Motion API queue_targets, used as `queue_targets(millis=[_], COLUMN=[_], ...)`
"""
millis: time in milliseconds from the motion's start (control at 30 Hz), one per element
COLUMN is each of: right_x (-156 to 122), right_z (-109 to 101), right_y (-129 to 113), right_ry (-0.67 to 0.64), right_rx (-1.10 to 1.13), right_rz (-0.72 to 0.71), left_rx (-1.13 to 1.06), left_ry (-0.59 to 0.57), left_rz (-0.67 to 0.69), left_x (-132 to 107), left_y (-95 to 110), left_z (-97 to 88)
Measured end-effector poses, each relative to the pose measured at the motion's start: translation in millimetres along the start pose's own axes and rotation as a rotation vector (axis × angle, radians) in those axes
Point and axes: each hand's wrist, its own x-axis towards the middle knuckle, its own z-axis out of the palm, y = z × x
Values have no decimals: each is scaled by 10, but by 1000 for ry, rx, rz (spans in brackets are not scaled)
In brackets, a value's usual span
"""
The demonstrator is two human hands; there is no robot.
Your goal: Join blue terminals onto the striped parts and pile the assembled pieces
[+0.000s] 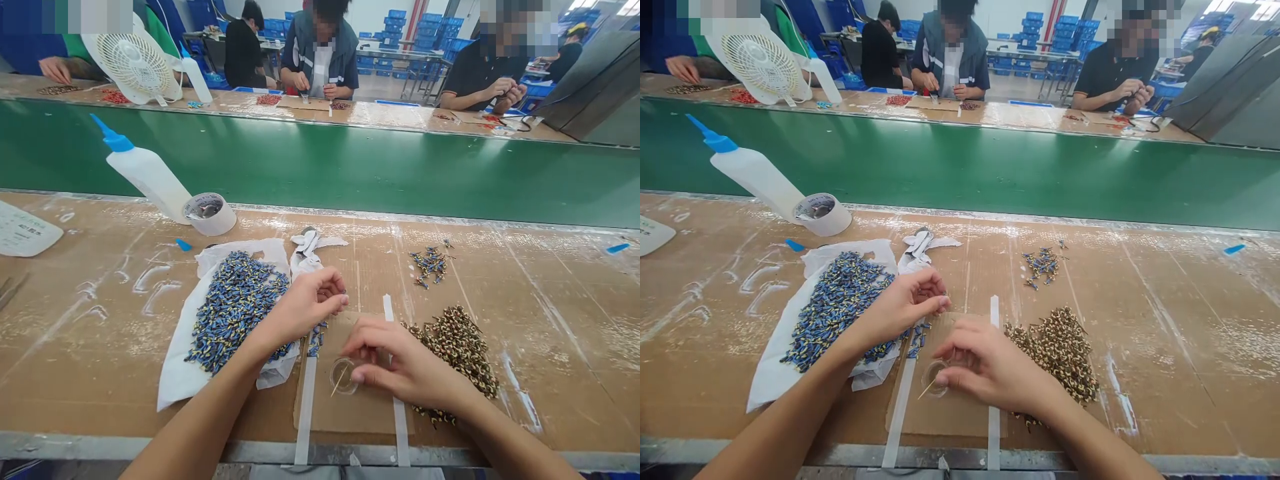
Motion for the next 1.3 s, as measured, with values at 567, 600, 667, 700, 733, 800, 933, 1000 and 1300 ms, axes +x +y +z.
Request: queue_targets(millis=[567, 600, 667, 700, 733, 800, 933, 1000, 1300], right_x=[-4, -5, -4, -4, -5, -6, -12, -15, -20], right_z=[207, 214, 228, 233, 235, 225, 144, 96, 59], right_y=[-32, -32, -29, -28, -25, -18, 14, 36, 116], right_ry=[-49, -52, -50, -45, -38, -11, 77, 96, 91], right_rx=[-242, -247, -254, -254, -252, -245, -235, -195, 276], right_rz=[-202, -202, -204, -209, -211, -209, -165, -109, 236], left_rx=[-43, -42, -42, -44, -47, -51, -55, -53, -7], left_ry=[3, -7, -21, -25, -23, -13, -3, -5, -30], left_rz=[-19, -16, -1, 6, 11, 11, -14, -17, -28], left_x=[32, 31, 29, 27, 27, 27, 35, 37, 31], left_y=[-88, -89, -93, -94, -95, -98, -112, -118, -154], left_z=[180, 182, 189, 193, 197, 204, 206, 203, 244])
